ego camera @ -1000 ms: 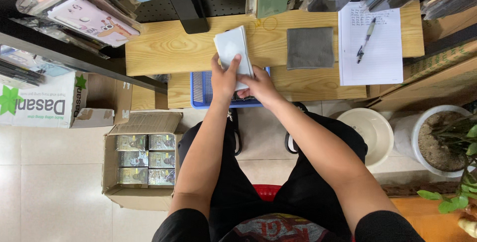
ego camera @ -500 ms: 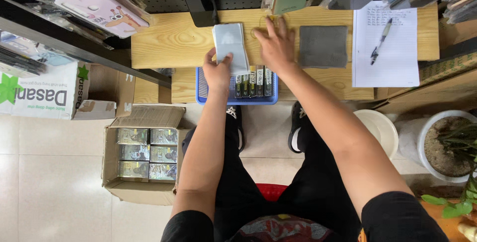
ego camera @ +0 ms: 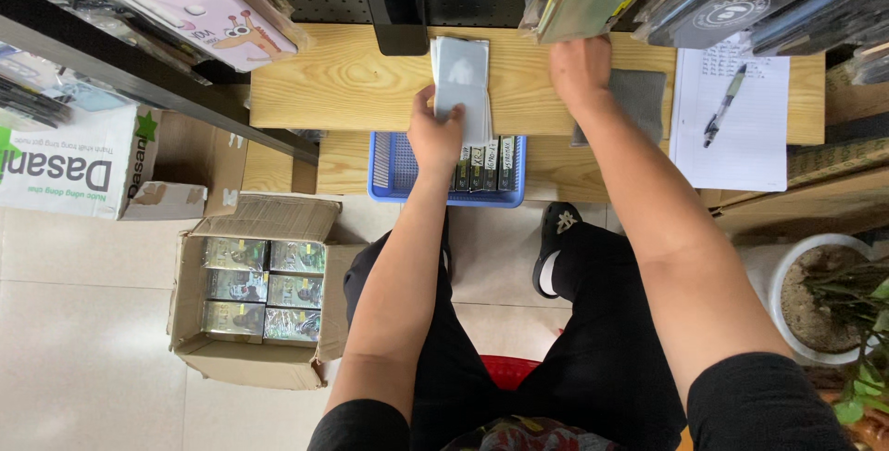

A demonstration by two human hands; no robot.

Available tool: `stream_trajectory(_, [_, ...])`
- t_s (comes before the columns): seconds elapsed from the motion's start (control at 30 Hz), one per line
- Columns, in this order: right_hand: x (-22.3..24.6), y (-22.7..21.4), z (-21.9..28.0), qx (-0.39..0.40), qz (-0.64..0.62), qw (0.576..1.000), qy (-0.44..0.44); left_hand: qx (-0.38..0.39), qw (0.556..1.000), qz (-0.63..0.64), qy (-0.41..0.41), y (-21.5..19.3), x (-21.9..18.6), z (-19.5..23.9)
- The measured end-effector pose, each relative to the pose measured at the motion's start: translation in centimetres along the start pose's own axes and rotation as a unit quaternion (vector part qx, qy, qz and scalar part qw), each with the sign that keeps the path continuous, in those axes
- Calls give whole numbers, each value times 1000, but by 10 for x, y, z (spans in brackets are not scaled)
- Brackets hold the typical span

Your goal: The person writes on a notepad, then picks up and organizes several small white packages and a black pouch on a wooden desk. They repeatedly handle the items, placing them into a blue basket and arranging them on the desk surface.

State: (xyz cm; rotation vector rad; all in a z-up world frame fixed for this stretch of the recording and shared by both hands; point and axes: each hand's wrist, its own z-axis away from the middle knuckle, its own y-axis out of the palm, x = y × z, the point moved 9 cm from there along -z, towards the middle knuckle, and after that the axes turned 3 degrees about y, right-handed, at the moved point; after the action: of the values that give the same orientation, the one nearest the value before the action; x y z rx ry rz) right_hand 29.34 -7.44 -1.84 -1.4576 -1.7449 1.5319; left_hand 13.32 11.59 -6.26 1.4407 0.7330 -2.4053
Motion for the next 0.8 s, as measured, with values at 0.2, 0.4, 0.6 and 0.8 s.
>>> stream_trajectory(0.2, [-13, -53, 43, -73, -210, 973, 56, -109, 972, -128, 166, -4, -20, 11])
stream_trajectory(0.4, [-14, -123, 125, -54, -438, 885, 150, -65, 909, -386, 144, 10, -44, 39])
stream_trajectory(0.6, [-7, -81, 170, 114, -585, 761, 256, -95, 901, -396, 152, 10, -33, 26])
stream_trajectory(0.8, [-44, -92, 164, 135, -418, 870, 222, -100, 894, -403, 168, 11, -39, 32])
